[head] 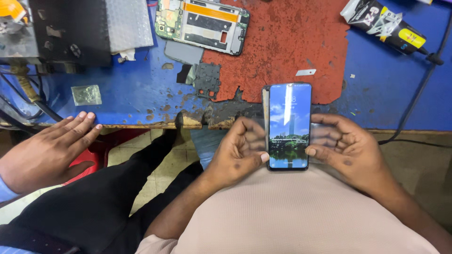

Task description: The person assembles a smartphone by connecting internal components and securing the casing. They then apply a screen protector to the device, carefully peeling off the backing and smoothing the film onto the screen.

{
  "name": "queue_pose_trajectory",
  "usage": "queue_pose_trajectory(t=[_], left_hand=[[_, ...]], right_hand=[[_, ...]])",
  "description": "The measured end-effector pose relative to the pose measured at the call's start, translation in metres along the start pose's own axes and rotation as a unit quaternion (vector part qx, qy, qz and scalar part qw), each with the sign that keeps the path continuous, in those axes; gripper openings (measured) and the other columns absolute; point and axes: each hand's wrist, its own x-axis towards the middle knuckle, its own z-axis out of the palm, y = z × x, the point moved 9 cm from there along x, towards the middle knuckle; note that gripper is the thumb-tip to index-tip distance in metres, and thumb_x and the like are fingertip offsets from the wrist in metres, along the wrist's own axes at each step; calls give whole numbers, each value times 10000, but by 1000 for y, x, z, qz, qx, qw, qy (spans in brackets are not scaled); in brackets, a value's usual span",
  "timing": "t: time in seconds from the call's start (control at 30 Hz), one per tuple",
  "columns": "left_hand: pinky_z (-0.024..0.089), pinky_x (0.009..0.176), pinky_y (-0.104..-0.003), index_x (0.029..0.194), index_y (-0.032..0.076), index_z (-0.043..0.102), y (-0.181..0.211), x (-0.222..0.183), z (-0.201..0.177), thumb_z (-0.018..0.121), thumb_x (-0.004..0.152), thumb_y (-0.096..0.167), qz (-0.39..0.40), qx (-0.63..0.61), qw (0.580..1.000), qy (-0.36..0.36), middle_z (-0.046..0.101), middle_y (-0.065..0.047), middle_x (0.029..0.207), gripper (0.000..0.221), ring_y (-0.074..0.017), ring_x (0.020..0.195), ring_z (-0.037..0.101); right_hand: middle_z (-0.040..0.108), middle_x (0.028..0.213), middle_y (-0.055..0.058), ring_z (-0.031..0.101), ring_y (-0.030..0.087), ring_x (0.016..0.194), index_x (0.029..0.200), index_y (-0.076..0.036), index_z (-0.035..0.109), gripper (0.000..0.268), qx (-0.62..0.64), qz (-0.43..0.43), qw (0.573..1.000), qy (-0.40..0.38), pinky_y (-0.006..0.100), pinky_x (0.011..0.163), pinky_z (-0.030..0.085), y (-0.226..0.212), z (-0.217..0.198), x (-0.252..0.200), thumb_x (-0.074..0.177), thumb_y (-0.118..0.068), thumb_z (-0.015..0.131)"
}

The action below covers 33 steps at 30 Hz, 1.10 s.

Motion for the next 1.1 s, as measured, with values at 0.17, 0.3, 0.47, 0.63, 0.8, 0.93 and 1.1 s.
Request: queue_pose_trajectory(t=[0.17, 0.3, 0.47, 0.63, 0.8, 0.93, 1.1], left_hand=[[482, 1106, -389, 1564, 111, 294, 32, 9, 10, 656, 1008, 183, 89, -106, 990, -17, 552, -132, 1407, 668, -210, 1300, 568], [431, 1186, -463, 1622, -3, 250, 36, 31, 9, 614, 1060, 436, 71, -192, 979, 6, 492, -162, 1521, 800, -275, 1421, 506], [430, 1196, -480, 1611, 56, 180, 54, 45, 26, 619, 1027, 461, 67, -195, 977, -59, 450, -141, 1552, 835, -274, 1456, 470], [435, 1195, -481, 1638, 85, 200, 49, 56, 27, 586, 1066, 421, 77, -206, 973, -69, 463, -165, 1522, 768, -286, 1437, 485], [433, 1215, -415, 1644, 86, 208, 46, 56, 16, 508, 1106, 430, 78, -178, 980, -35, 441, -166, 1564, 706, -227, 1450, 489], [473, 1200, -433, 1576, 84, 274, 60, 56, 15, 366, 1178, 532, 136, -215, 965, -64, 503, -272, 1525, 606, -297, 1422, 546], [456, 1166, -482, 1623, 66, 309, 69, 55, 11, 287, 1189, 598, 165, -298, 937, -73, 472, -285, 1535, 687, -332, 1391, 531]], right_hand=[[717, 1166, 158, 699, 181, 1049, 1391, 52, 536, 559, 12, -69, 998, 6, 301, 912, 578, -31, -1, 3, 856, 99, 691], [712, 1134, 148, 707, 161, 1021, 1405, 54, 541, 558, -3, -122, 992, -13, 286, 889, 589, -55, 1, 16, 872, 88, 701], [720, 1143, 131, 716, 140, 994, 1326, 59, 607, 398, -98, -195, 976, 21, 263, 883, 603, -95, 1, 21, 932, 60, 668], [730, 958, 123, 710, 135, 816, 1291, 59, 660, 252, -215, -230, 941, 123, 267, 760, 602, -128, -4, 14, 1041, 73, 632], [690, 932, 84, 665, 110, 753, 1214, 29, 624, 168, -175, -235, 932, 212, 247, 666, 560, -133, -45, 25, 1046, 22, 612], [665, 931, 39, 646, 63, 721, 1314, -31, 595, 181, -140, -260, 923, 247, 204, 634, 506, -129, -111, 44, 1152, -105, 625], [657, 1138, 111, 676, 173, 964, 1370, 1, 552, 239, -430, -327, 785, 305, 267, 888, 547, -131, -83, 8, 1155, -40, 649]])
